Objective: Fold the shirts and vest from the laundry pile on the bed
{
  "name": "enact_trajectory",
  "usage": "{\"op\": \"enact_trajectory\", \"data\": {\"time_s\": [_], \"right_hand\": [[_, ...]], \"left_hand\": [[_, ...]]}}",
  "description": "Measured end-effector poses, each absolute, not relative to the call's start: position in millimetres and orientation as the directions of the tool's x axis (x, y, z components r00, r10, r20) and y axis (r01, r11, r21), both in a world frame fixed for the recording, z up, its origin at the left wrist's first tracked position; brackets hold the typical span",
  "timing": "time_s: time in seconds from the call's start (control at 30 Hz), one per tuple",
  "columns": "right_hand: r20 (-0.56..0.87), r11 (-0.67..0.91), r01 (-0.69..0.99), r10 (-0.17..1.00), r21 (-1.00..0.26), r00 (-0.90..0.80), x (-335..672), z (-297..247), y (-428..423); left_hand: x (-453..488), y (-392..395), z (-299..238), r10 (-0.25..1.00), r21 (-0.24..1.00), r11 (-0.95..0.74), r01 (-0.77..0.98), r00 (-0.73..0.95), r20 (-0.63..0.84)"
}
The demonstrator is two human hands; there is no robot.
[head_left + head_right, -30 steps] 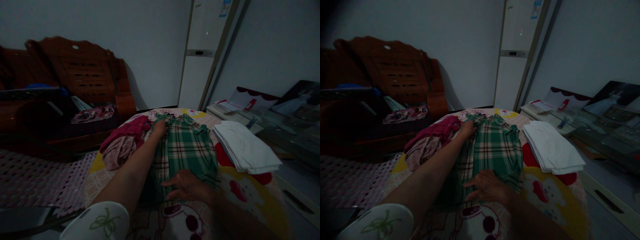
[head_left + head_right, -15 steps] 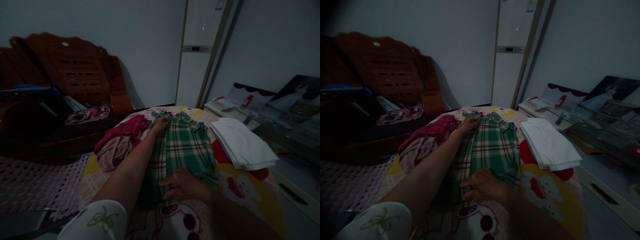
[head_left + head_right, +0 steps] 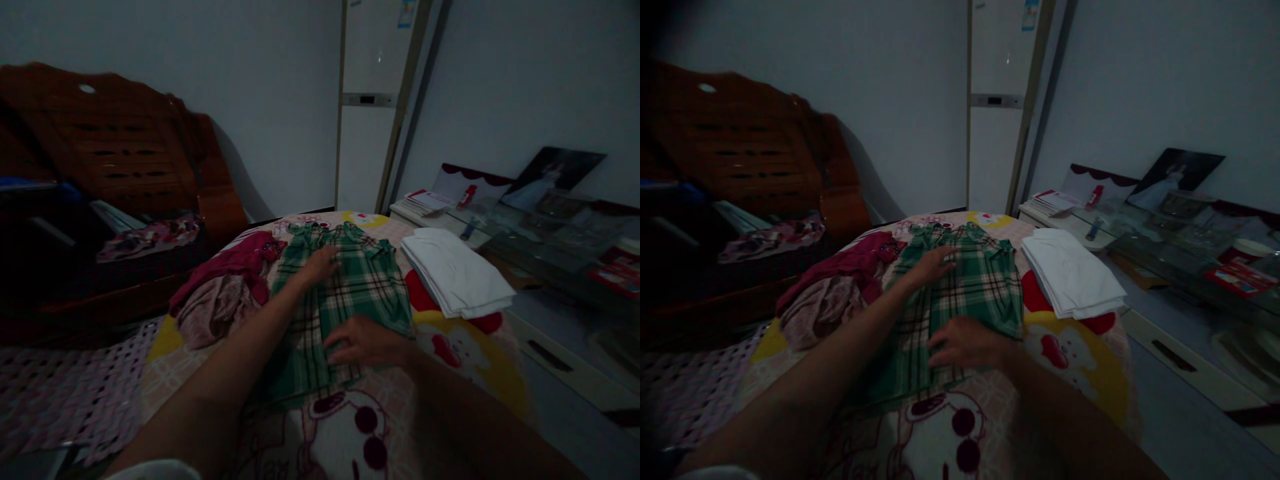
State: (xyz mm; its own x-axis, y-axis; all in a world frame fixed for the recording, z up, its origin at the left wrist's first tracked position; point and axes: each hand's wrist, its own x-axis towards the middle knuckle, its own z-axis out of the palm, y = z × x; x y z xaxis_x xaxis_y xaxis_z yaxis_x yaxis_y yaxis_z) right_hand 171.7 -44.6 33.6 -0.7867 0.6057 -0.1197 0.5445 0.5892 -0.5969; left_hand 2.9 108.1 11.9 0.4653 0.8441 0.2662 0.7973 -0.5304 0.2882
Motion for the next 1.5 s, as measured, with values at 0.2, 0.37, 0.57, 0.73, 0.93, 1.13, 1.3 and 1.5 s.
{"op": "enact_trajectory", "data": {"time_s": [0.2, 0.37, 0.57, 0.73, 0.93, 1.13, 1.3, 1.5], "right_hand": [[-0.011, 0.24, 0.936, 0.968, -0.257, -0.252, 255, 68, -11], [-0.383, 0.109, 0.971, 0.905, -0.214, -0.186, 294, 67, -7], [-0.404, -0.021, 0.814, 0.876, -0.58, -0.265, 300, 54, -2], [-0.275, 0.055, 0.991, 0.958, -0.119, -0.086, 307, 57, 1], [-0.111, -0.106, 0.988, 0.987, 0.11, 0.118, 307, 51, -1], [-0.106, -0.132, 0.991, 0.985, 0.038, 0.135, 301, 45, 5], [-0.118, 0.013, 0.973, 0.992, -0.229, -0.041, 307, 48, 9], [-0.165, 0.117, 0.787, 0.949, -0.605, -0.268, 321, 50, 6]], "left_hand": [[40, 56, -24, 0.703, 0.334, -0.709, 0.621, 0.661, 0.263], [41, 52, -34, 0.696, 0.33, -0.715, 0.616, 0.667, 0.264], [40, 49, -19, 0.662, 0.39, -0.74, 0.548, 0.696, 0.279], [52, 30, 5, 0.572, 0.593, -0.712, 0.377, 0.801, 0.178], [73, -2, 24, 0.39, 0.755, -0.629, 0.188, 0.916, 0.097], [87, -35, 25, 0.282, 0.507, -0.839, 0.196, 0.955, 0.096], [95, -45, 17, 0.322, 0.342, -0.896, 0.283, 0.944, 0.064], [89, -20, -1, 0.49, 0.796, -0.541, 0.271, 0.871, 0.037]]}}
